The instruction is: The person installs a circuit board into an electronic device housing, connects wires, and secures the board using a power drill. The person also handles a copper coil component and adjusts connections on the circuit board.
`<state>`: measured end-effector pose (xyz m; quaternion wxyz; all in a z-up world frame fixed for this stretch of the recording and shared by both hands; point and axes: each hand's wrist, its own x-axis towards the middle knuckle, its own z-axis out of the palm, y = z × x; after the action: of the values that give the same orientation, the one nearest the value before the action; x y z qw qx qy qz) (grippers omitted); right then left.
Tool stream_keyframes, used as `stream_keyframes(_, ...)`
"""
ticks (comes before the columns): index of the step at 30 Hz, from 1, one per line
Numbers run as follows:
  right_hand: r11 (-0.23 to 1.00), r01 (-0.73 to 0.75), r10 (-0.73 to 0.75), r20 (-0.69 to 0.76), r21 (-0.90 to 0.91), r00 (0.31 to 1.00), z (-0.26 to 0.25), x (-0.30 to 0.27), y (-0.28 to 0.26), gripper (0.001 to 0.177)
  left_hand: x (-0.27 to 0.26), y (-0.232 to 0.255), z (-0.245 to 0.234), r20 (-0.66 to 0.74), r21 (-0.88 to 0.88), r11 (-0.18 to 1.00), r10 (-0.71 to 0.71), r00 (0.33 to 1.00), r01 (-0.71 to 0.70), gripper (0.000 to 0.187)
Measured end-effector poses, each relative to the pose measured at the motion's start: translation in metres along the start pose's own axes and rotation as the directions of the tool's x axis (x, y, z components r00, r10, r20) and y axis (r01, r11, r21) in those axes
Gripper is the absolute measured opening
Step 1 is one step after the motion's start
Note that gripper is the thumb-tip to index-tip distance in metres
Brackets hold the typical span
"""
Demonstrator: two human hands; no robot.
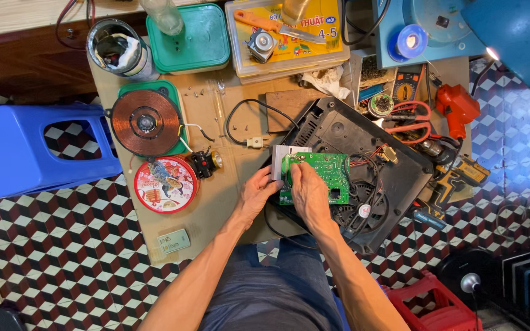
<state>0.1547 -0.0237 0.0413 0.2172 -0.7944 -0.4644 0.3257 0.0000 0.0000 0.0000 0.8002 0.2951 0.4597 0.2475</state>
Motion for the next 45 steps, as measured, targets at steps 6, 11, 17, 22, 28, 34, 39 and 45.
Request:
stream_keyframes(6, 0.963, 0.249, -0.252, -0.019, -0.105, 0.968, 0.002, -0.003, -0.013, 0.018, 0.005, -0.010, 0.000, 0.001, -0.006, 0.999, 0.040, 0.999, -0.040, 0.059)
stream_keyframes(11, 0.862, 0.436, -0.418, 0.123, -0.258, 0.900, -0.001, 0.001, -0.004, 0.011, 0.005, -0.009, 0.002, -0.080, 0.036, 0.999, 0.021, 0.997, -0.018, 0.056)
stream_keyframes(17, 0.807, 0.553, -0.518, 0.201, -0.208, 0.831, -0.023, 0.020, -0.048, 0.016, 0.010, -0.023, 0.002, -0.055, -0.151, 0.986, 0.070, 0.996, -0.077, 0.057)
stream_keyframes(22, 0.866, 0.498, -0.499, 0.106, 0.039, 0.860, 0.024, 0.104, -0.128, 0.014, 0.019, -0.028, -0.004, -0.117, 0.060, 0.998, 0.001, 0.993, 0.006, 0.060)
stream_keyframes(28, 0.850, 0.523, -0.524, 0.000, 0.062, 0.852, 0.111, 0.224, -0.165, 0.019, 0.025, -0.043, -0.005, -0.091, -0.012, 1.000, 0.024, 0.996, -0.025, 0.063)
stream_keyframes(34, 0.790, 0.594, -0.601, -0.004, 0.152, 0.799, 0.092, 0.225, -0.151, 0.030, 0.031, -0.047, -0.009, -0.066, 0.003, 0.996, 0.093, 0.994, -0.093, 0.059)
stream_keyframes(39, 0.922, 0.263, -0.282, 0.028, 0.286, 0.959, -0.022, 0.118, -0.105, 0.028, 0.034, -0.059, -0.016, 0.006, -0.076, 0.995, 0.063, 0.998, -0.062, 0.052)
stream_keyframes(45, 0.934, -0.189, 0.207, -0.028, 0.304, 0.978, -0.112, -0.009, -0.001, 0.040, 0.030, -0.046, -0.025, 0.076, -0.085, 0.996, 0.031, 0.997, -0.024, 0.055)
